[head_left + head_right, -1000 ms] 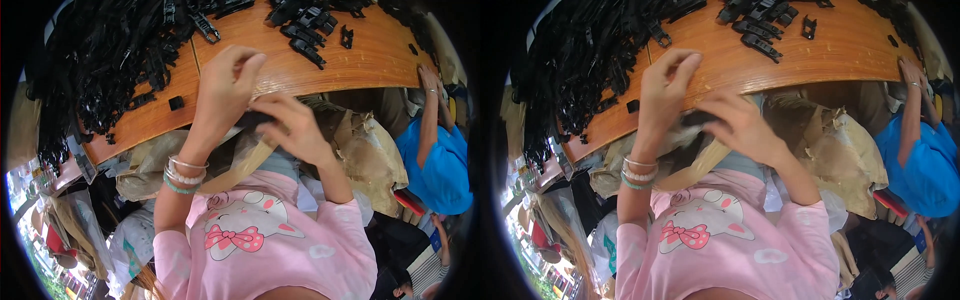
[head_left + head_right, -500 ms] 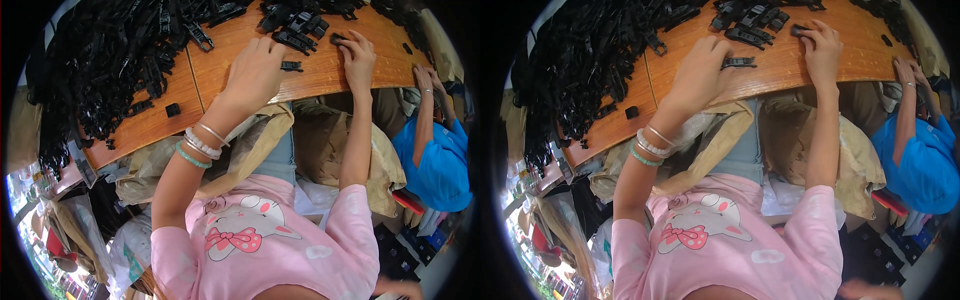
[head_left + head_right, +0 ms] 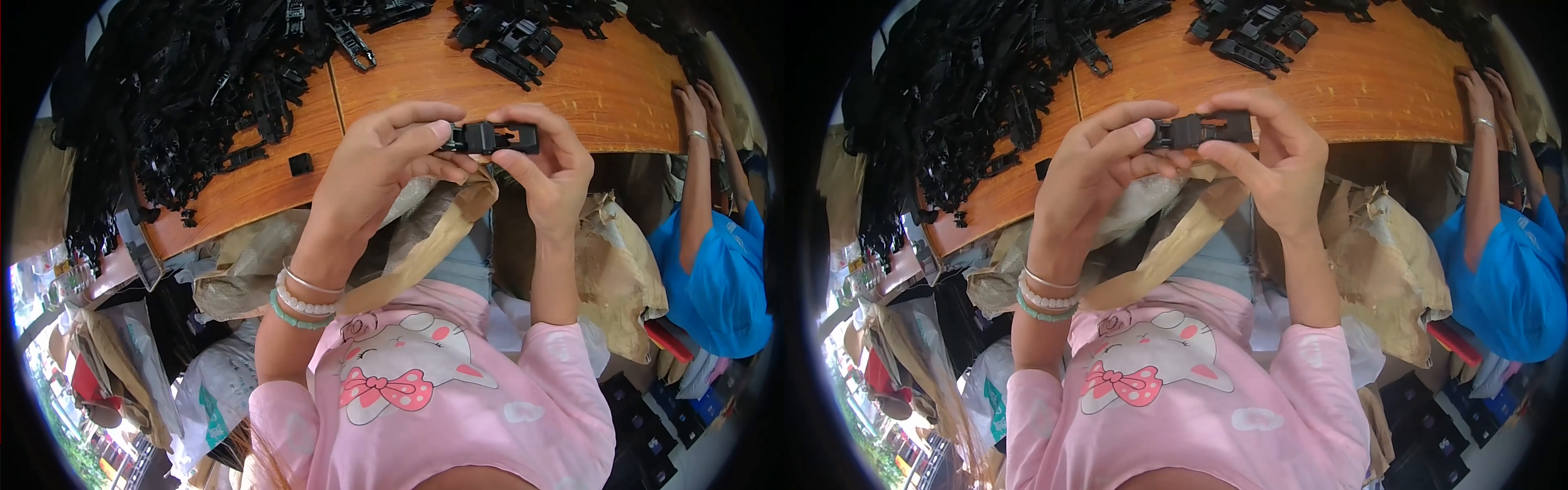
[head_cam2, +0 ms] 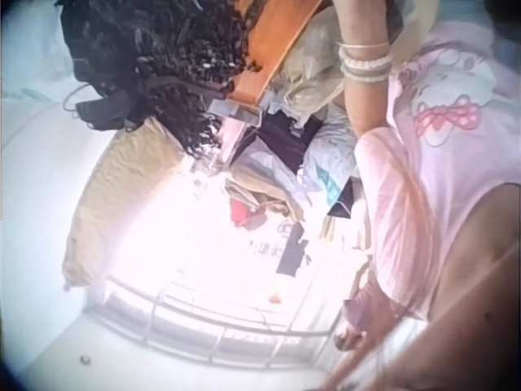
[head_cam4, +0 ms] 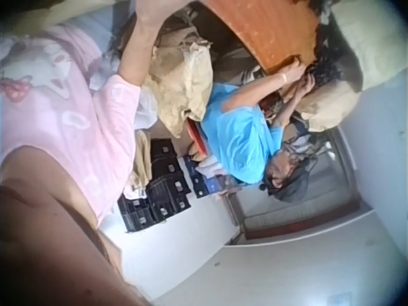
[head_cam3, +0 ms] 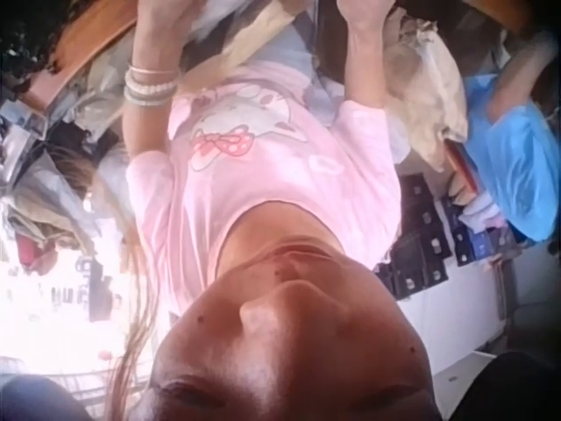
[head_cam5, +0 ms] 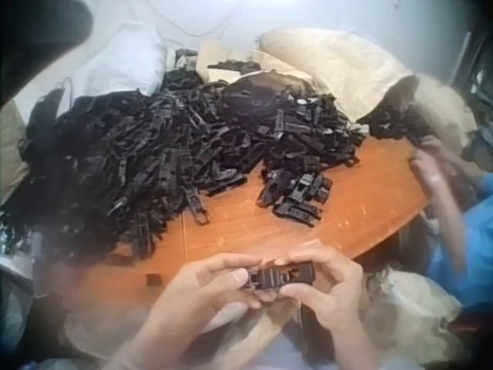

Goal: The person assembles small black plastic buckle components by hand, snapping them together at a workstation.

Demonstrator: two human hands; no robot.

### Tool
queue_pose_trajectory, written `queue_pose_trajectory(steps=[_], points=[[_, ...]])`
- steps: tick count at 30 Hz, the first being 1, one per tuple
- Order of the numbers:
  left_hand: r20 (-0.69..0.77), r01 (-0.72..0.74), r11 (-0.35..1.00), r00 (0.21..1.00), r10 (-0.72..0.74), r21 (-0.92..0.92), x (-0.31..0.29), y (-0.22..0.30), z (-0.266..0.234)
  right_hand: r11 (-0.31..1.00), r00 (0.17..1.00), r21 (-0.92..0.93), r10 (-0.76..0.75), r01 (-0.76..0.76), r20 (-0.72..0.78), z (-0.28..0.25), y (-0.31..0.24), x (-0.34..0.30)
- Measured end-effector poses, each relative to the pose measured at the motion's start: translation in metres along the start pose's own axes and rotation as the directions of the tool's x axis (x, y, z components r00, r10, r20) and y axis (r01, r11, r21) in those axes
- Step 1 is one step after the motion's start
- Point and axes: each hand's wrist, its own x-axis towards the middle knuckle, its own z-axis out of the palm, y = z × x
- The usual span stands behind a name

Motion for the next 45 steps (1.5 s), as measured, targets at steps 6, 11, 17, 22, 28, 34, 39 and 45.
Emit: queue_pose_trajectory(steps=[6,11,17,22,28,34,39,45], points=[[-0.133,-0.030,0.998,0.991,0.021,-0.060,-0.012,-0.007,0.004,0.835,0.960,-0.473,-0.252,0.281,0.125,0.012,-0.004,-0.001],[-0.058,0.076,0.963,0.994,-0.094,-0.258,-0.014,-0.011,0.008,0.788,0.920,-0.475,-0.349,0.392,0.181,0.022,-0.008,0.000],[-0.063,0.177,0.975,0.980,-0.187,-0.133,-0.014,-0.008,0.006,0.790,0.924,-0.480,-0.340,0.381,0.174,0.023,-0.009,-0.005],[-0.036,0.040,0.995,0.999,-0.037,0.091,-0.009,-0.012,0.010,0.775,0.936,-0.529,-0.328,0.346,0.131,0.019,-0.008,-0.012],[-0.012,-0.344,0.452,0.786,0.619,0.823,0.048,-0.014,-0.005,0.872,0.991,-0.490,0.056,0.011,0.122,0.022,-0.005,-0.032],[0.170,-0.346,0.027,0.524,0.835,0.938,0.126,-0.008,-0.009,0.714,0.973,-0.685,-0.229,0.147,-0.030,-0.011,0.015,0.018],[0.218,-0.305,-0.020,0.632,0.744,0.952,0.131,-0.002,0.008,0.487,0.951,-0.850,-0.305,0.200,0.049,-0.032,0.043,0.064],[0.263,-0.296,-0.060,0.719,0.643,0.953,0.120,-0.015,0.008,0.076,0.758,-0.896,-0.568,0.437,0.321,-0.040,0.055,0.107]])
